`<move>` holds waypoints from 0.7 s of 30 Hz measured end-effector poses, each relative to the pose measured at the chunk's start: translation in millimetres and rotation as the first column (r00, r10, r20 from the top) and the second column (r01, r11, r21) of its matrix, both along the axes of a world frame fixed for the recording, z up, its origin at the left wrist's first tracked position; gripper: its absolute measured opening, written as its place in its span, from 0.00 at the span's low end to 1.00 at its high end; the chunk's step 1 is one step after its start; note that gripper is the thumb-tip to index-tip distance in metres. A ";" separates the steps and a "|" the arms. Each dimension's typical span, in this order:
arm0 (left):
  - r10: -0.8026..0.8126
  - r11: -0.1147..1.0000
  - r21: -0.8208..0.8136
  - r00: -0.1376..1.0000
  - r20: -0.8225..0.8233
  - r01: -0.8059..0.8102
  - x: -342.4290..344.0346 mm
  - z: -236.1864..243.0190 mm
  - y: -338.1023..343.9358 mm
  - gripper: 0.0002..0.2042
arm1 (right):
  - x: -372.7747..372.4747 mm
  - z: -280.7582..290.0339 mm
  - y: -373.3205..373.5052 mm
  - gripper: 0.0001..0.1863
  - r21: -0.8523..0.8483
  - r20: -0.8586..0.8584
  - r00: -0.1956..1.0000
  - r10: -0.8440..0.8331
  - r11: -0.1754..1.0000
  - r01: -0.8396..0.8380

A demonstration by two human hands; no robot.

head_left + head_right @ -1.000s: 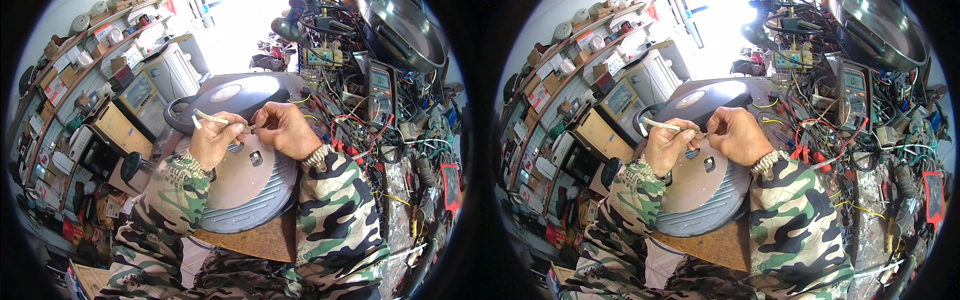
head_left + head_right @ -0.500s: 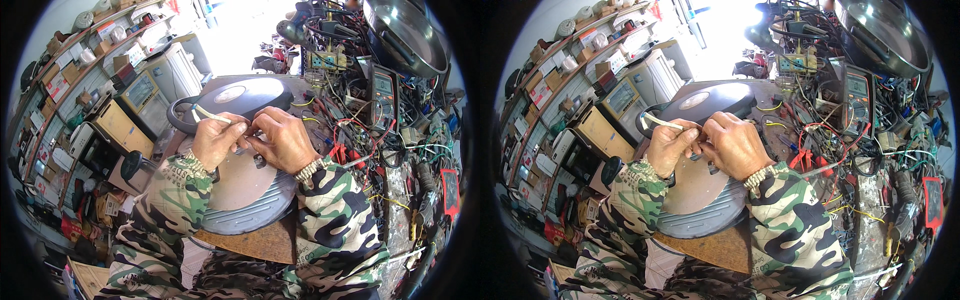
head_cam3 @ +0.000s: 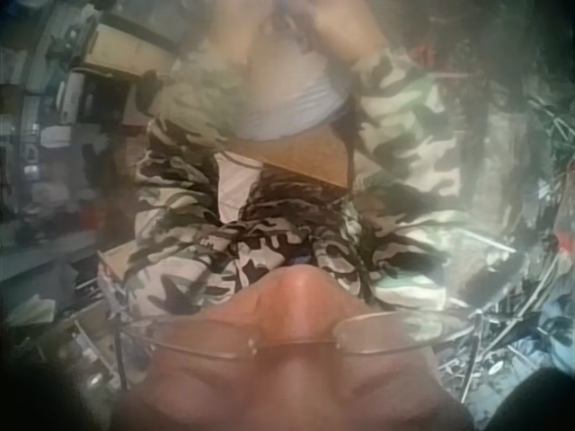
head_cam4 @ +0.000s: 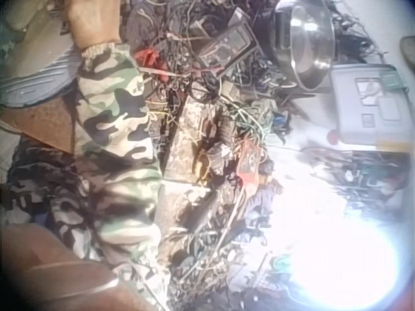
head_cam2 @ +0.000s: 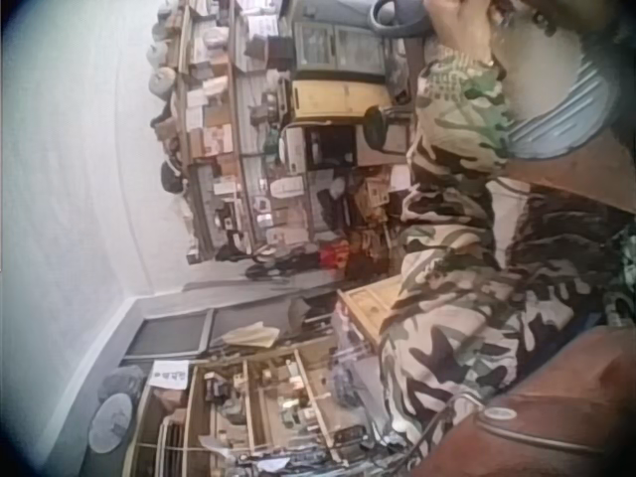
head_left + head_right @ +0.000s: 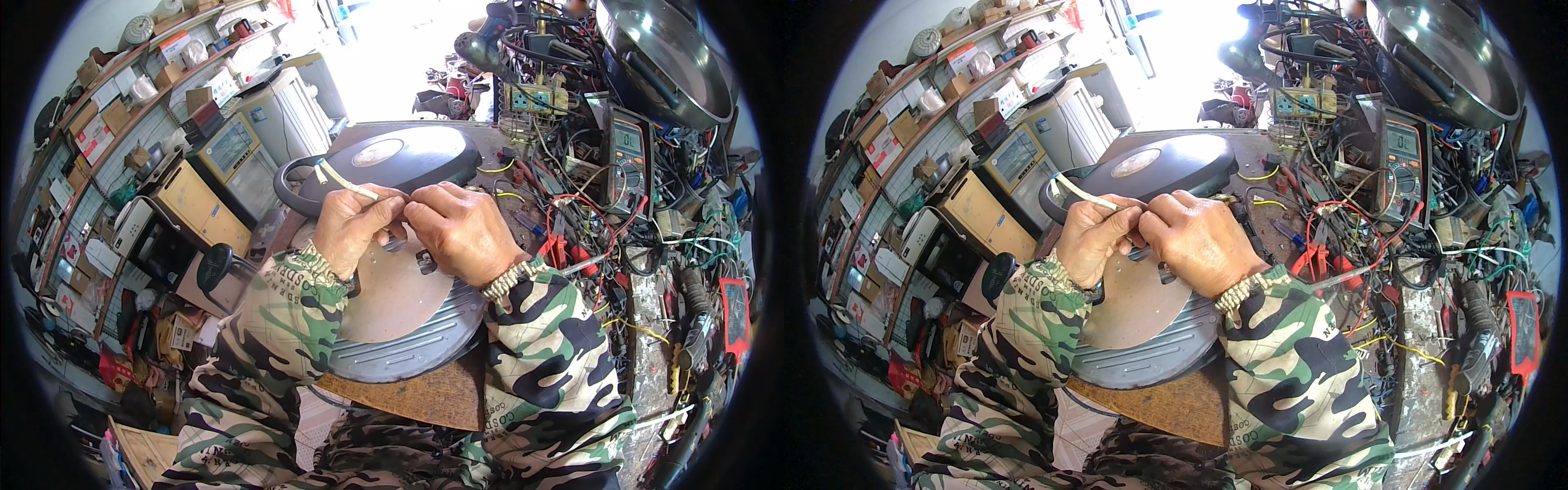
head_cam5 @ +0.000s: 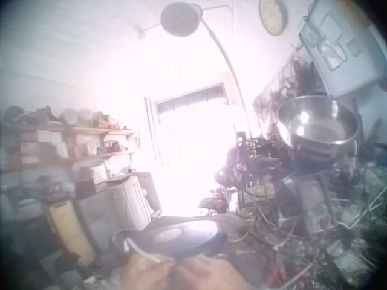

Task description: The person works on a small electronic component, stripping wires and connecting them to a device. They use pliers and a screwdriver to manipulate the wires and secure connections on a cluttered workbench.

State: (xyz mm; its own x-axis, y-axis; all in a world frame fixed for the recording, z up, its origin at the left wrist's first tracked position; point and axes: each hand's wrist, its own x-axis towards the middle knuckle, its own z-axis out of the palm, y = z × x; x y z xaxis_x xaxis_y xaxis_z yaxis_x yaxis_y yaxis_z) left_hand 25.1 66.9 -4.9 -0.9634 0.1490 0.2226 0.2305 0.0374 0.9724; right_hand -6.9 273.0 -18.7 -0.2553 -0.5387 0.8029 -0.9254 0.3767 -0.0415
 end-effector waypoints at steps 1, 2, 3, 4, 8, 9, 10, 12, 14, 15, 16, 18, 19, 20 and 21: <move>0.001 1.000 0.004 1.000 0.006 -0.001 -0.6 -1.0 0.1 0.10 | 0.6 0.2 0.4 0.08 0.010 -0.017 1.000 -0.009 1.000 0.009; 0.003 1.000 0.007 1.000 0.013 -0.003 -1.3 -2.4 0.1 0.09 | 1.4 0.6 0.7 0.08 0.021 -0.034 0.999 -0.018 1.000 0.019; -0.012 1.000 0.008 1.000 0.024 0.012 -2.4 -4.1 -0.9 0.09 | 1.5 0.1 0.7 0.08 0.031 -0.051 0.998 -0.026 0.999 0.028; -0.023 1.000 0.007 0.999 0.033 0.023 -1.8 -3.6 -3.4 0.09 | 1.7 0.6 0.0 0.08 0.024 -0.041 0.999 -0.018 1.000 0.019; -0.015 1.000 0.015 0.999 0.038 0.014 -2.2 -8.5 -12.5 0.09 | -1.6 -1.5 -4.7 0.08 -0.044 0.038 0.997 0.062 0.997 -0.061; -0.002 1.000 0.007 0.999 0.032 0.001 1.0 -7.8 -13.8 0.09 | -2.1 -2.4 -7.1 0.08 -0.071 0.066 0.993 0.097 0.993 -0.092; -0.007 1.000 0.003 1.000 0.023 0.007 0.8 -5.5 -8.9 0.09 | -1.9 -1.0 -4.5 0.07 -0.121 0.142 0.985 0.102 0.989 -0.085; -0.025 1.000 -0.006 1.000 -0.007 0.025 -2.2 -4.3 -1.7 0.09 | -0.7 2.6 -1.7 0.05 -0.221 0.288 0.950 0.124 0.973 -0.060; -0.028 0.999 -0.020 0.999 -0.041 0.027 -3.6 -9.3 -2.4 0.09 | -0.1 3.2 -3.1 0.04 -0.293 0.448 0.881 0.154 0.956 -0.018; -0.029 0.999 -0.042 0.999 -0.045 0.027 -3.8 -10.2 -2.1 0.09 | 0.0 4.4 -2.6 0.05 -0.324 0.522 0.836 0.169 0.946 0.011; -0.033 0.998 -0.063 0.998 -0.049 0.030 -3.8 -10.0 -0.9 0.09 | -0.7 5.8 -1.4 0.04 -0.307 0.610 0.778 0.154 0.950 0.052; -0.044 0.993 -0.108 0.997 -0.065 0.037 -3.7 -6.6 3.6 0.09 | -6.2 4.4 3.1 0.04 -0.342 0.664 0.717 0.214 0.939 0.037; -0.037 0.990 -0.136 0.997 -0.071 0.027 -0.4 -6.3 1.3 0.09 | -9.5 0.8 0.5 0.04 -0.364 0.689 0.678 0.256 0.931 0.019; -0.032 0.986 -0.163 0.997 -0.077 0.019 1.9 -5.5 0.2 0.08 | -12.5 -1.3 -1.0 0.05 -0.373 0.722 0.632 0.282 0.928 0.011; -0.025 0.980 -0.197 0.996 -0.085 0.008 3.9 -3.6 0.3 0.08 | -14.8 -3.6 -2.0 0.05 -0.373 0.749 0.591 0.298 0.928 0.005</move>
State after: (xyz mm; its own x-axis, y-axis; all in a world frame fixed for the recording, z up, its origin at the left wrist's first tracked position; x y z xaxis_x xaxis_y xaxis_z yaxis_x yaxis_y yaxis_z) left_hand 29.0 67.3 -8.5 -0.9387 0.2142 0.2702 0.3161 0.2212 0.9226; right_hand -21.7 271.0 -22.2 -0.8013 -0.3956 0.4488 -0.5118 0.0646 -0.8567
